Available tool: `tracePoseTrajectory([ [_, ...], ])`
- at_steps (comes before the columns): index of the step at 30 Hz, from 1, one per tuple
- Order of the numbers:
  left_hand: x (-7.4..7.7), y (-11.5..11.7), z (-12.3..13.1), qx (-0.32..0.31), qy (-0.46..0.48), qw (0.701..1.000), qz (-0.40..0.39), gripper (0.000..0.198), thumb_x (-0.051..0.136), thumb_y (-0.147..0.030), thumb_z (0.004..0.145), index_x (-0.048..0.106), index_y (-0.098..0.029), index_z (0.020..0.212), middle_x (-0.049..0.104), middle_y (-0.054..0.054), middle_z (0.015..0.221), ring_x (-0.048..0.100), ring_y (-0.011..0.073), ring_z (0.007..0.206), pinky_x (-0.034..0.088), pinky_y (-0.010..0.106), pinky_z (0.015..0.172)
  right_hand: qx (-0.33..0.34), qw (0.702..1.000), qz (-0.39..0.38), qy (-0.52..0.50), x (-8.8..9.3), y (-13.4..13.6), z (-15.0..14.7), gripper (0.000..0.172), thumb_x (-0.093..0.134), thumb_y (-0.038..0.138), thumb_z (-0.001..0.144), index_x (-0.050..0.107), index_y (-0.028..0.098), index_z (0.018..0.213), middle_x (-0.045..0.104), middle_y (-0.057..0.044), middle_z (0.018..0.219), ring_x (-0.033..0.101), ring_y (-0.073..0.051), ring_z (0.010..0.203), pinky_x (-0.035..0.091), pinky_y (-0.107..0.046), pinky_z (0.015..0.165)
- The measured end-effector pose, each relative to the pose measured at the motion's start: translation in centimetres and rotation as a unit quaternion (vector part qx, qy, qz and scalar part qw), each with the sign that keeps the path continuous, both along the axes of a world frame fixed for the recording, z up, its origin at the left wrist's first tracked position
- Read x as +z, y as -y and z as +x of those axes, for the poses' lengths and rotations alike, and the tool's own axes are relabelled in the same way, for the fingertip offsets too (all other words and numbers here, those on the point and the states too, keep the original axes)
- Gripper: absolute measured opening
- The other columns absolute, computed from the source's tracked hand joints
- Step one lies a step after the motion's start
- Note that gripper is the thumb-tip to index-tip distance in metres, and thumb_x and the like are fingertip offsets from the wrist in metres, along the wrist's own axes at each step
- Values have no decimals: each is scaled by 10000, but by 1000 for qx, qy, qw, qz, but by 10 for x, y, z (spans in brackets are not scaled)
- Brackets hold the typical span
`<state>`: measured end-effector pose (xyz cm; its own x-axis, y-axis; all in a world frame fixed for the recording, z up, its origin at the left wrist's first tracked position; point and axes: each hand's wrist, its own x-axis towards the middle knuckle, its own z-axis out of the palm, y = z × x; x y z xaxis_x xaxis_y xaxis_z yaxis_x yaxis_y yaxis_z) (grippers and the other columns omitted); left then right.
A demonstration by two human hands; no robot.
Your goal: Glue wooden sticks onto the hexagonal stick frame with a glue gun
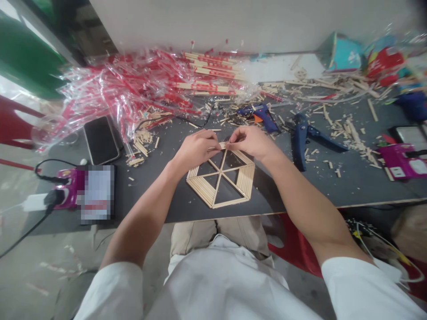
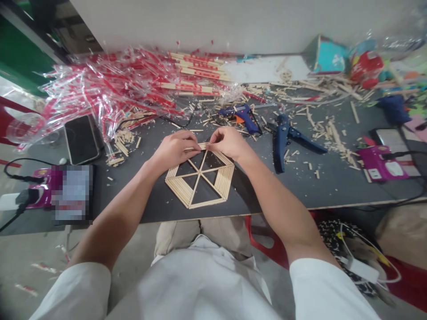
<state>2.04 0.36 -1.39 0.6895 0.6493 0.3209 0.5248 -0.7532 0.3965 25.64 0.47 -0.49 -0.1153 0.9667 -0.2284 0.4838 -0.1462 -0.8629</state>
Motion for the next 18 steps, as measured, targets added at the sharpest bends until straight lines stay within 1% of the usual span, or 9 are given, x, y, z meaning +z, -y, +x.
tracePoseTrajectory([
  [4,3,1,1,-9,-14,1000,18,179,656,-259,1024,824,-217,979,772,63,1070,710,200,982,536,333,873,-4,1000,-24,-17,1,-4,1,368,967,181,619,602,214,652,718,-12,709,612,-161,652,448,-301,644],
  [10,5,4,3,-15,-46,997,65,237,591,-258,1053,806,-211,964,767,64,1045,712,194,939,533,336,844,9,1000,-17,-12,0,-6,2,404,980,192,620,577,220,632,725,-12,740,598,-158,662,469,-309,685],
  [18,7,6,5,-19,-88,988,124,284,528,-228,1067,780,-185,941,770,75,1033,702,190,873,524,341,810,28,999,-5,26,6,-6,2,366,938,210,674,575,216,630,728,-19,755,598,-158,678,455,-314,697],
])
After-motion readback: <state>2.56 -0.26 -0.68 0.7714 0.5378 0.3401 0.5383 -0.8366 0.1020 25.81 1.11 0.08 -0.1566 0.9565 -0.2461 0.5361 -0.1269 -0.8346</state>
